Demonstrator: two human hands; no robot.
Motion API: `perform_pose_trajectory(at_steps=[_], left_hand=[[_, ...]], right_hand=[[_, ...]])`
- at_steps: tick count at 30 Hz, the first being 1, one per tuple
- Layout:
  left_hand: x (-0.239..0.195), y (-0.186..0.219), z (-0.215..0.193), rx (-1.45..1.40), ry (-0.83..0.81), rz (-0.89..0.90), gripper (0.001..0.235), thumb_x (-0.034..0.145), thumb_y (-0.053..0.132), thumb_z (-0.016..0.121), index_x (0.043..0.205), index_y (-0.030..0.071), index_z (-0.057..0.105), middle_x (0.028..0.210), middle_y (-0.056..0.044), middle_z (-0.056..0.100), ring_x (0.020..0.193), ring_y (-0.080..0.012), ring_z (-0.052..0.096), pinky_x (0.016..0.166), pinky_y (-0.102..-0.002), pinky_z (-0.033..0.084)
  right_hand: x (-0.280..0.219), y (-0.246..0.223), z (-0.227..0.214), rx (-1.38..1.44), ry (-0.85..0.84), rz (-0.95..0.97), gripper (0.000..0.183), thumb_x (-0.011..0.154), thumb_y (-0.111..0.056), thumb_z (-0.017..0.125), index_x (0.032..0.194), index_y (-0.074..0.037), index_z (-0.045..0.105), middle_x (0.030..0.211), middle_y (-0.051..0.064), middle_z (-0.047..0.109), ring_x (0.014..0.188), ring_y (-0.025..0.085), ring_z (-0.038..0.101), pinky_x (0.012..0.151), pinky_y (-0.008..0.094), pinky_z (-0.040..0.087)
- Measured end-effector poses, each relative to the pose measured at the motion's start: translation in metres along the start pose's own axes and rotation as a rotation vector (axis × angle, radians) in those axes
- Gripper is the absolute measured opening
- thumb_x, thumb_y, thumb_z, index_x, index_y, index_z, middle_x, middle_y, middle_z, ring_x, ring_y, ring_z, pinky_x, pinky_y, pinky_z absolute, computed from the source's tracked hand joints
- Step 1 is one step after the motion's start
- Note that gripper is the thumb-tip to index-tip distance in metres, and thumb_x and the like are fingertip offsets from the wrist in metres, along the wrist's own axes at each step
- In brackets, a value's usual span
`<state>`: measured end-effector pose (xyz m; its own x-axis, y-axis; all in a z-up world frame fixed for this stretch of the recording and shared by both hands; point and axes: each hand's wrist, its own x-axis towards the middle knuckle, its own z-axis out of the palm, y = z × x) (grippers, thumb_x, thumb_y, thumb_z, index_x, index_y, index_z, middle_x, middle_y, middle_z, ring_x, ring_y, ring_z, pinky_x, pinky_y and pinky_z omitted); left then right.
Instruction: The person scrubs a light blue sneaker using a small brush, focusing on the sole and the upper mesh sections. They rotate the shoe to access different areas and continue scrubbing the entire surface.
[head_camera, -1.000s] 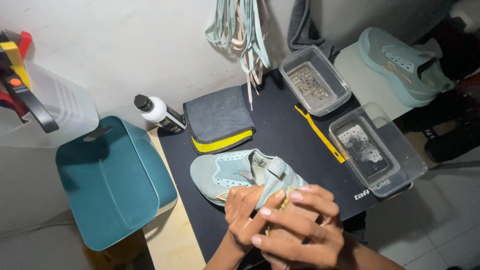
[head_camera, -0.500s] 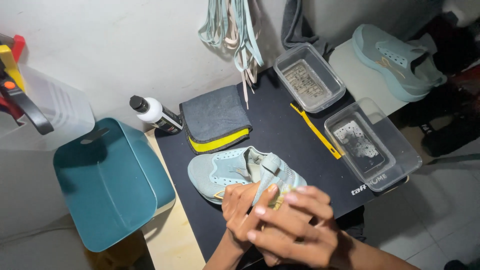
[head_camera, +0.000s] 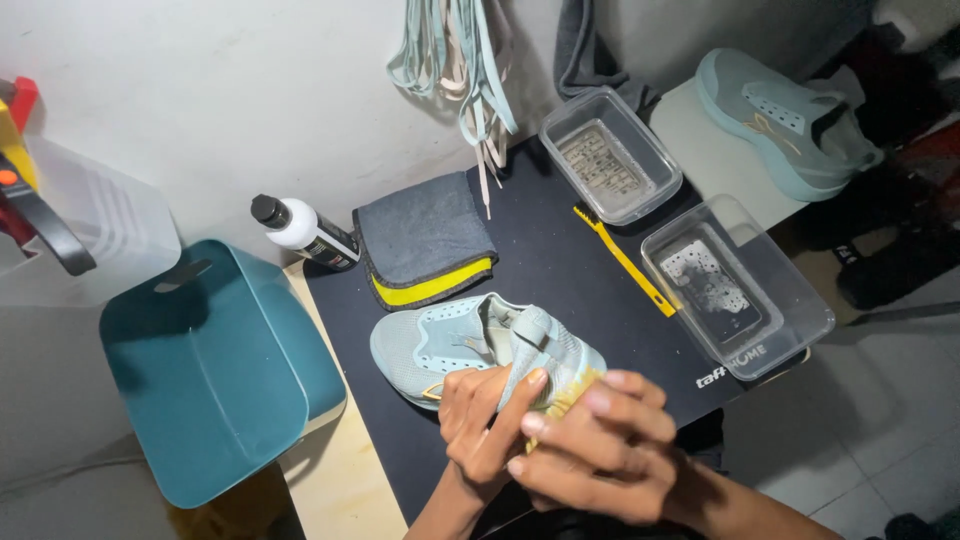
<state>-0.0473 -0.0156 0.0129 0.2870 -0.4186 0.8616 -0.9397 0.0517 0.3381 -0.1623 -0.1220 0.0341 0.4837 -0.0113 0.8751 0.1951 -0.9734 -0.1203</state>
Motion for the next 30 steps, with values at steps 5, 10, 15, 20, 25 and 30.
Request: perform_pose_trajectory(at_steps=[5, 10, 15, 20, 25, 30], left_hand=[[-0.005, 0.000, 0.005, 0.008, 0.075, 0.002, 0.024, 0.105, 0.021, 0.050, 0.109, 0.006, 0.068, 0.087, -0.012, 0.071, 0.069, -0.0211, 0.066, 0.064, -0.034, 0.047], [-0.001, 0.002, 0.009, 0.025, 0.101, 0.004, 0.019, 0.102, 0.014, 0.050, 0.105, 0.008, 0.068, 0.083, -0.011, 0.070, 0.063, -0.0194, 0.063, 0.061, -0.032, 0.044], [-0.004, 0.003, 0.004, 0.023, 0.010, -0.006, 0.028, 0.109, 0.016, 0.042, 0.112, 0.005, 0.067, 0.091, -0.013, 0.071, 0.073, -0.0222, 0.065, 0.069, -0.035, 0.050], [-0.007, 0.001, 0.004, 0.002, 0.042, 0.024, 0.025, 0.105, 0.024, 0.052, 0.108, 0.004, 0.067, 0.087, -0.012, 0.070, 0.070, -0.0224, 0.064, 0.065, -0.034, 0.047], [-0.018, -0.001, 0.002, 0.029, 0.052, 0.027, 0.020, 0.099, 0.022, 0.064, 0.112, 0.007, 0.065, 0.087, -0.013, 0.069, 0.069, -0.0229, 0.064, 0.063, -0.035, 0.047], [-0.012, -0.001, 0.005, -0.026, 0.064, 0.022, 0.028, 0.107, 0.026, 0.047, 0.105, 0.006, 0.066, 0.085, -0.015, 0.069, 0.066, -0.0239, 0.063, 0.062, -0.036, 0.045]], right_hand=[[0.003, 0.029, -0.003, 0.203, 0.070, 0.389, 0.010, 0.089, -0.030, 0.068, 0.093, -0.020, 0.067, 0.115, 0.016, 0.069, 0.116, 0.030, 0.063, 0.116, 0.057, 0.045], [0.003, -0.005, -0.017, 0.257, -0.041, 0.460, 0.013, 0.085, -0.035, 0.074, 0.096, -0.030, 0.069, 0.127, 0.011, 0.066, 0.133, 0.047, 0.047, 0.119, 0.059, 0.041], [0.003, -0.005, -0.008, 0.027, -0.058, -0.058, 0.016, 0.106, -0.029, 0.058, 0.110, -0.034, 0.073, 0.119, -0.016, 0.069, 0.119, 0.008, 0.046, 0.107, 0.028, 0.044], [-0.005, 0.022, 0.003, 0.186, 0.099, 0.345, 0.011, 0.093, -0.038, 0.064, 0.094, -0.027, 0.066, 0.114, 0.009, 0.069, 0.115, 0.023, 0.060, 0.113, 0.049, 0.045], [-0.012, 0.032, 0.011, 0.803, 0.135, 0.855, 0.021, 0.094, -0.024, 0.060, 0.104, -0.007, 0.067, 0.125, 0.023, 0.068, 0.138, 0.043, 0.057, 0.122, 0.054, 0.044], [0.018, 0.002, -0.013, 0.428, 0.053, 0.403, 0.017, 0.090, -0.044, 0.062, 0.090, -0.029, 0.070, 0.107, 0.019, 0.072, 0.104, 0.021, 0.072, 0.114, 0.058, 0.045]])
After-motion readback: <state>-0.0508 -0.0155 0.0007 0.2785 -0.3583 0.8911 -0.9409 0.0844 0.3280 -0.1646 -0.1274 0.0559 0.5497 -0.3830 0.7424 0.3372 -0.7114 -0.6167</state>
